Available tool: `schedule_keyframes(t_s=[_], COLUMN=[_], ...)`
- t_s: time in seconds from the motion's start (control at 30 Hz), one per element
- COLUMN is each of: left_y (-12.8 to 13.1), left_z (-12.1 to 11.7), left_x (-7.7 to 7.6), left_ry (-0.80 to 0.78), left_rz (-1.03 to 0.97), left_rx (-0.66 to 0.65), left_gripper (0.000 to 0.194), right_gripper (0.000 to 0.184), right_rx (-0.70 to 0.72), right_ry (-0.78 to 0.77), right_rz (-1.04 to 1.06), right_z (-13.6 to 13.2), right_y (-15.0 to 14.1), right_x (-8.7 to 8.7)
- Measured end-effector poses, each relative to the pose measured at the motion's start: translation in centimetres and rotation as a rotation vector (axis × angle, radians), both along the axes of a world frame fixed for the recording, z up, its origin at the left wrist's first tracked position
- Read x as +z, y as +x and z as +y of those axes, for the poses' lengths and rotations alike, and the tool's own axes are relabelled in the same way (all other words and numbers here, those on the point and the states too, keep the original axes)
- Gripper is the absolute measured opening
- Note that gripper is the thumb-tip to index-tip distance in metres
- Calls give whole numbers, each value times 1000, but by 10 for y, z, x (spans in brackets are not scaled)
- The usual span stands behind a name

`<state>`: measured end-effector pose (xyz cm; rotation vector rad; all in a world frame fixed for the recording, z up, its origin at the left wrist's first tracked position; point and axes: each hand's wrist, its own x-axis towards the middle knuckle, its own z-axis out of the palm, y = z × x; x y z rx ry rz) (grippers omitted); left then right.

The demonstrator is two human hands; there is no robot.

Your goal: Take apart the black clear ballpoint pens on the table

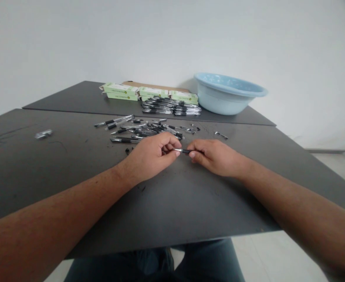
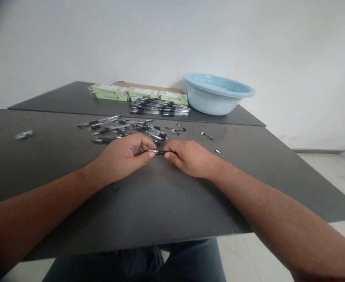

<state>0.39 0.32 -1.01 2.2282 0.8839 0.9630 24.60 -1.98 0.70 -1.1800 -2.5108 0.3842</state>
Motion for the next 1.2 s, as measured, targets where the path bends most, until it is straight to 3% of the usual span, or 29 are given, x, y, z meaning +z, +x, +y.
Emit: schedule_keyframes(t_s=[0.1, 0.2, 0.3, 0.4, 0.5, 0.73, 0.97, 1.07, 1.2], left_y=[-1, -1, -2, -3, -4, -4, -4, -3, -2], left_z=[3, 6, 8, 8, 8, 8, 8, 7, 6], left_x=[-6, -9, -9, -9, -9, -9, -10, -9, -8], left_ry=[-41, -55, -55, -49, -33, -7, -9, -3, -1], left_rz=[-94, -120, -107, -79, -48, -24, -21, 2, 13], left_rx=[-37, -34, -23, -20, -16, 0, -4, 27, 23], left_gripper=[32, 35, 34, 33, 32, 32, 30, 24, 23], right_gripper=[20, 31, 31, 30, 31, 30, 31, 31, 23], right_rx=[-114, -396, -623, -697, -680, -675, -768, -797, -605], right_ry=[84, 166, 134, 65, -15, -71, 48, 115, 3], right_rz=[-33, -83, -293, -403, -408, -476, -446, -191, 220], right_z=[8, 23, 42, 59, 71, 81, 72, 58, 33], right_y=[19, 53, 93, 124, 137, 133, 127, 107, 57], right_x=[11, 27, 34, 25, 9, -9, 8, 18, 17])
